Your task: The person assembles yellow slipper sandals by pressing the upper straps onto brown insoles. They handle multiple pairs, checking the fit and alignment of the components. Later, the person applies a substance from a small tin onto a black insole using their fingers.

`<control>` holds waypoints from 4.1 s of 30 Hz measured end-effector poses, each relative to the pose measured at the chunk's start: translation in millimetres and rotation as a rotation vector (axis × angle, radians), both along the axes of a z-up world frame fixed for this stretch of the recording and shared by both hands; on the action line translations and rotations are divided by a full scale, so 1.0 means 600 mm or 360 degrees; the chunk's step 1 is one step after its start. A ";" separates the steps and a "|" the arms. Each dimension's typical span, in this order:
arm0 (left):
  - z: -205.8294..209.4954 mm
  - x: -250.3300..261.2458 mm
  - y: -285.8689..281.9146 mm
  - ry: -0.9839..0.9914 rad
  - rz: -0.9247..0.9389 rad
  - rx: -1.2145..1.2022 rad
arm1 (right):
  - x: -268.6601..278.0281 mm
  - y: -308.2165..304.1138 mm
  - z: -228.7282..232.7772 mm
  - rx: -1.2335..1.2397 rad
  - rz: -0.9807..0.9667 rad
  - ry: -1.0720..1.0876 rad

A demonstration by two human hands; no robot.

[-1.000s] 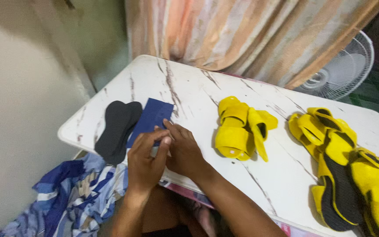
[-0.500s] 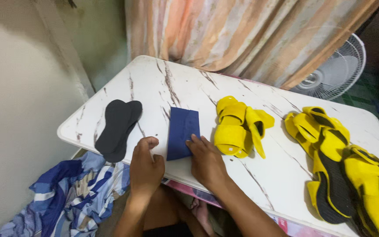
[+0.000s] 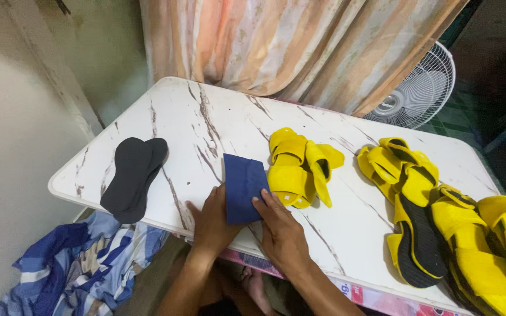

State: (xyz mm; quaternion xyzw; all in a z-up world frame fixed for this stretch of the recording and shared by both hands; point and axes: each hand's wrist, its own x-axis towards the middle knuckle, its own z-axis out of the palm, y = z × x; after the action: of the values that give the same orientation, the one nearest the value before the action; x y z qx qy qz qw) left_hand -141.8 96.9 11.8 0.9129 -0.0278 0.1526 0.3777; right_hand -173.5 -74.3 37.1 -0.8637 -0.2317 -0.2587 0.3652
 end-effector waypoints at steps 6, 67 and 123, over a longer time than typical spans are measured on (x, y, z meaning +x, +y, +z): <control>0.036 -0.002 -0.027 -0.0250 -0.0199 -0.0250 | -0.005 -0.022 0.030 0.0002 -0.0014 -0.0172; 0.026 -0.002 -0.333 0.0014 -0.0784 0.0198 | 0.153 -0.287 0.045 0.2201 0.0016 0.0688; 0.019 0.012 -0.292 0.0081 -0.0813 -0.0005 | -0.037 -0.234 -0.009 0.0394 -0.0759 -0.0171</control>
State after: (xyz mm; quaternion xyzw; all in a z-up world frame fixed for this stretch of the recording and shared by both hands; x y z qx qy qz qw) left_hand -134.4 -78.4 23.2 0.8791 -0.2477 0.0294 0.4061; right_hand -195.8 -214.6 31.6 -0.8276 -0.0074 -0.4094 0.3840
